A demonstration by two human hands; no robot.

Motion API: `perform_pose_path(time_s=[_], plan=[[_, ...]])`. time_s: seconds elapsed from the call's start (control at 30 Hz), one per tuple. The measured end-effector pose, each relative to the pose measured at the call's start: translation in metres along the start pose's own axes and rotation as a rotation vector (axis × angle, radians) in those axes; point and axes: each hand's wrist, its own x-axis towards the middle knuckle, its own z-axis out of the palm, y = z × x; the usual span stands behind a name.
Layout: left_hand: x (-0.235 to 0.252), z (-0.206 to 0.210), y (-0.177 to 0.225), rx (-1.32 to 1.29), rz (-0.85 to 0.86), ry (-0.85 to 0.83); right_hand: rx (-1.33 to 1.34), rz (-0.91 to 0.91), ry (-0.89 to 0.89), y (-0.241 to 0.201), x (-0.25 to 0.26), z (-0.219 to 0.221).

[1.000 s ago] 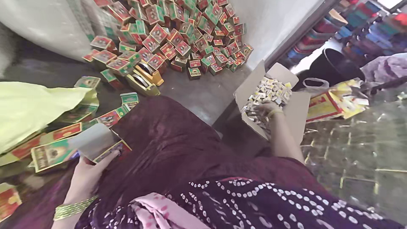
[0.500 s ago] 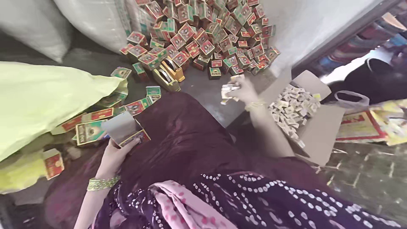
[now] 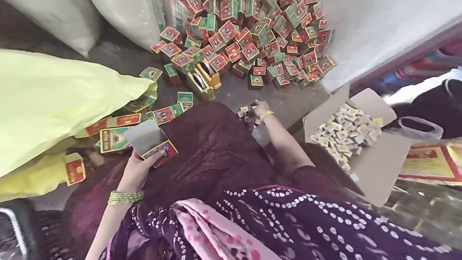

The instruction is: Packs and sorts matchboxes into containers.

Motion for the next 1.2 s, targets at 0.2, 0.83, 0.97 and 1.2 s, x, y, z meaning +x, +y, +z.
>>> perform_pose_path(time_s=[0.2, 0.83, 0.97, 1.2], plan=[[0.0, 0.001, 0.002, 0.021, 0.017, -0.013, 0.133, -0.008, 0.108, 0.022, -0.021, -0.038], [0.014, 0.029, 0.02, 0.15, 0.085, 0.146, -0.079, -0.172, 0.023, 0.022, 0.04, 0.054], [0.023, 0.038, 0.033, 0.2, 0.103, 0.145, 0.133, -0.251, 0.112, 0.0, 0.026, 0.029], [0.029, 0.035, 0.015, 0.104, 0.158, 0.06, 0.687, -0.816, 0.022, -0.132, -0.092, 0.011]])
